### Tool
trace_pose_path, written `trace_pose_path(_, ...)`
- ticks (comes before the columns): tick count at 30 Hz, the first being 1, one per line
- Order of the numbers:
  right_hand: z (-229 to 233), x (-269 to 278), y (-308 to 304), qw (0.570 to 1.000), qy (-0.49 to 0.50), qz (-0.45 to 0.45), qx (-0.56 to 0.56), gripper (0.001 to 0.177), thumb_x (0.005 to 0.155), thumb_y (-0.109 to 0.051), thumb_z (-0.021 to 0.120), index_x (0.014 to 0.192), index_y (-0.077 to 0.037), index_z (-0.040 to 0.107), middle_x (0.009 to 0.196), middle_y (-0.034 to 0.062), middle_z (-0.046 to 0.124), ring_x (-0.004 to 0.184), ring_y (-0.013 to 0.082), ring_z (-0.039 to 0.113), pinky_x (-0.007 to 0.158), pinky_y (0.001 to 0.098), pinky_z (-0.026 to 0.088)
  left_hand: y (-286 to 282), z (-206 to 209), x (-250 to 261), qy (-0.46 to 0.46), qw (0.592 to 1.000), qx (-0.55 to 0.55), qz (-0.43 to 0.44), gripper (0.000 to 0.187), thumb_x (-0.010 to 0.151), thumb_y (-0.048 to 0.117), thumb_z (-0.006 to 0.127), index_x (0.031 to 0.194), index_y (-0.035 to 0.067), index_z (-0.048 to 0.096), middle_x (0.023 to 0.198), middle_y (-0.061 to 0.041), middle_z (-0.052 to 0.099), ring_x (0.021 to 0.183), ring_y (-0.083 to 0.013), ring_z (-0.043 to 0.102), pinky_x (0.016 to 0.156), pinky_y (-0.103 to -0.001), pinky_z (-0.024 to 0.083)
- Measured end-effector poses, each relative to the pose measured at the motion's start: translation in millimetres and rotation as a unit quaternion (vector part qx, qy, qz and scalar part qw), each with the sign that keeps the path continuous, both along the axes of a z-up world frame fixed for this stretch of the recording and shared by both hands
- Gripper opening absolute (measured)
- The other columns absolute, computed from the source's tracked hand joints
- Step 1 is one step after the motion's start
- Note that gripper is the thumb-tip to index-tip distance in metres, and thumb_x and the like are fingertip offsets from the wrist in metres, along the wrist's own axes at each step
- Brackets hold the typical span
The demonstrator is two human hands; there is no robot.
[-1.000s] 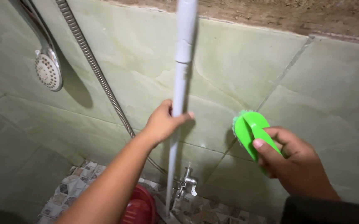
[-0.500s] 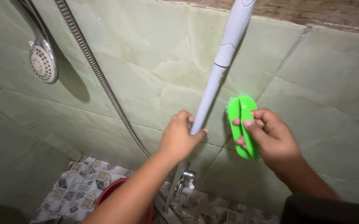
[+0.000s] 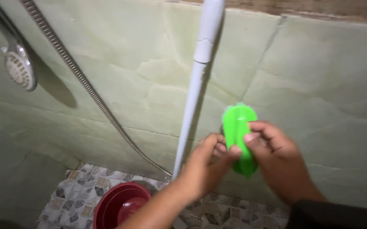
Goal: Scrubbing bathroom door and wall tiles using a brush.
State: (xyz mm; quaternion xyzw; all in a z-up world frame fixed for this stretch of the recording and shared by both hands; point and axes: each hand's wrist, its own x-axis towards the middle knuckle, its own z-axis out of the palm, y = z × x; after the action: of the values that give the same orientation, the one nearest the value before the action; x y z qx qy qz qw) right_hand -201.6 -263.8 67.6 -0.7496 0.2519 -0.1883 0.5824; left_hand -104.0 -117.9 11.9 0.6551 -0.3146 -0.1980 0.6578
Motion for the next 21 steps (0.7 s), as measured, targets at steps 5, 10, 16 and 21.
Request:
trace_pose_path(5, 28, -15, 4, 0.997, -0.014, 0.062, -0.045, 0.044, 0.096, -0.016, 0.057, 0.138, -0.006, 0.063, 0.122, 0.0062, 0.072, 0.112, 0.0135, 0.064, 0.097, 0.0297, 0.049, -18, 26, -12, -0.034, 0.995, -0.09, 0.001, 0.024, 0.098, 0.022, 0.07, 0.113, 0.005, 0.061, 0.096, -0.001, 0.065, 0.085, -0.0082, 0.061, 0.074, -0.025, 0.053)
trace_pose_path(10, 32, -17, -5, 0.996, -0.036, 0.075, 0.041, 0.052, 0.095, -0.016, 0.053, 0.146, -0.008, 0.055, 0.132, 0.0075, 0.068, 0.123, 0.0147, 0.06, 0.106, 0.0308, 0.043, -39, 39, -20, 0.061, 0.986, -0.133, 0.074, 0.032, 0.092, 0.017, 0.073, 0.111, 0.002, 0.051, 0.09, -0.004, 0.062, 0.074, -0.0083, 0.059, 0.062, -0.025, 0.051)
trace_pose_path(16, 37, -28, -14, 0.99, -0.018, 0.137, 0.013, 0.053, 0.097, -0.018, 0.051, 0.149, -0.008, 0.052, 0.139, 0.0056, 0.066, 0.132, 0.013, 0.058, 0.11, 0.0307, 0.041, -49, 40, -27, 0.071, 0.986, -0.137, 0.06, 0.025, 0.101, 0.025, 0.066, 0.107, 0.001, 0.063, 0.081, -0.002, 0.067, 0.069, -0.0062, 0.059, 0.058, -0.023, 0.048)
trace_pose_path(21, 22, -45, -70, 0.978, -0.11, 0.168, 0.057, 0.047, 0.099, -0.013, 0.05, 0.142, 0.005, 0.051, 0.135, 0.0184, 0.065, 0.124, 0.027, 0.063, 0.104, 0.0427, 0.049, -54, 75, -21, -0.132, 0.987, -0.07, 0.059, 0.026, 0.102, 0.033, 0.062, 0.113, 0.01, 0.066, 0.081, -0.005, 0.07, 0.066, -0.0127, 0.065, 0.059, -0.028, 0.053)
